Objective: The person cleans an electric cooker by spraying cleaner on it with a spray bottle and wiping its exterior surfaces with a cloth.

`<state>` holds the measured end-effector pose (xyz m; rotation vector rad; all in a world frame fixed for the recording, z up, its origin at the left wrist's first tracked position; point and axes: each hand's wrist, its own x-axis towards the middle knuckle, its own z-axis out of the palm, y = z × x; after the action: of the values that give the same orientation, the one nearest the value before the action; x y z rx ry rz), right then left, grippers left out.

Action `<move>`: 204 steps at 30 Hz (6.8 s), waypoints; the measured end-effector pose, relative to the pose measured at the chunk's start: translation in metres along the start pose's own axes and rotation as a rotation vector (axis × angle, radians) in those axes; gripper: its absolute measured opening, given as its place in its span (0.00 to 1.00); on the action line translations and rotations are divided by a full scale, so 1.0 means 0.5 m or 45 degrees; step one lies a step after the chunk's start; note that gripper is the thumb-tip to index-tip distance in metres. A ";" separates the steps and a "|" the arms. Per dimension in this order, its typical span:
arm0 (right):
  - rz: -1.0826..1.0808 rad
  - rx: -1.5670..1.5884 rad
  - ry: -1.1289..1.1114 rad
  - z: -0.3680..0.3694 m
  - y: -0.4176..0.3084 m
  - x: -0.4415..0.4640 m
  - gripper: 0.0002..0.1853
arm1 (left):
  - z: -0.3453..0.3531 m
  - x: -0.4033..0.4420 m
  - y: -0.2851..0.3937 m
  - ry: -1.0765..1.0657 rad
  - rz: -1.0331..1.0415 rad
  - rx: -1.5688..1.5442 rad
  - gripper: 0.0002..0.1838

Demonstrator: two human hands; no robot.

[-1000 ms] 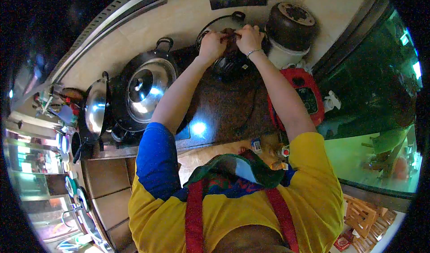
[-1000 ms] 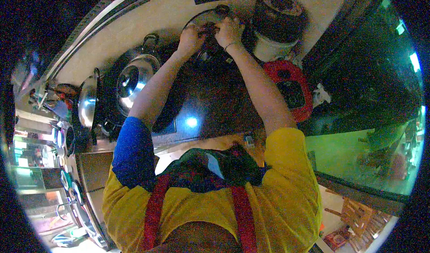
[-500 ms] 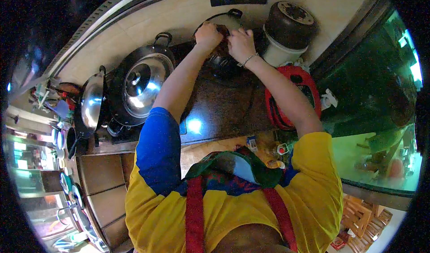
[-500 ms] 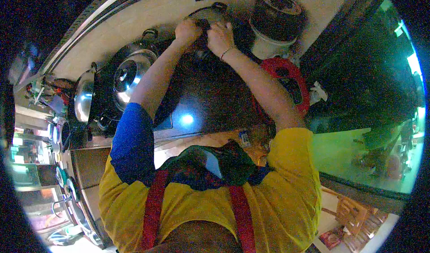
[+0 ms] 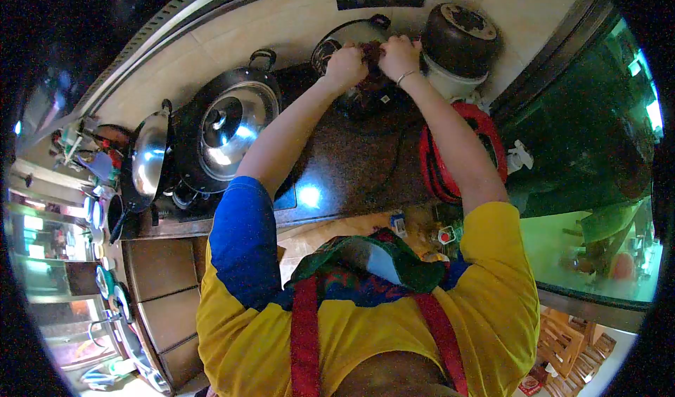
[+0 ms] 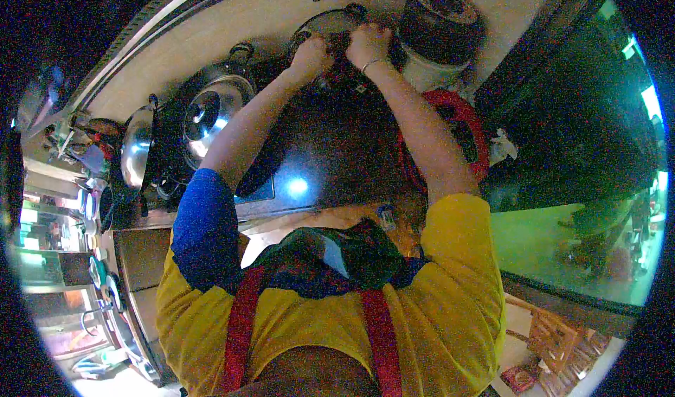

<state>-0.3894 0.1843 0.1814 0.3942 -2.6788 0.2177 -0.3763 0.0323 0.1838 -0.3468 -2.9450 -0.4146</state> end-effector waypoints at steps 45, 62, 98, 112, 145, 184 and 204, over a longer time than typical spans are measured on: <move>-0.183 0.248 0.471 0.051 -0.074 -0.166 0.11 | 0.140 -0.203 0.029 0.848 -0.024 -0.382 0.17; -0.065 0.434 0.506 -0.008 -0.071 -0.050 0.15 | 0.073 -0.081 -0.012 0.899 -0.203 -0.342 0.19; -0.127 0.458 -0.465 0.154 0.060 0.252 0.28 | 0.007 0.053 -0.095 0.109 -0.069 -0.229 0.68; 0.199 0.862 -0.704 0.069 0.159 0.057 0.25 | 0.036 0.036 -0.198 -0.158 -0.054 -0.154 0.45; 0.429 1.267 0.123 0.079 0.128 -0.104 0.26 | 0.082 -0.078 -0.056 0.611 0.222 0.115 0.29; -0.827 0.448 -0.352 0.060 -0.036 0.165 0.17 | 0.077 -0.130 -0.046 0.858 -0.231 -0.483 0.70; -0.974 0.404 -0.344 0.053 -0.053 0.148 0.15 | 0.071 -0.120 -0.059 0.687 -0.392 -0.528 0.72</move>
<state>-0.4555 0.1357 0.1919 1.5881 -2.5145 0.3675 -0.3299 0.0027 0.1322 0.1644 -2.3644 -0.9875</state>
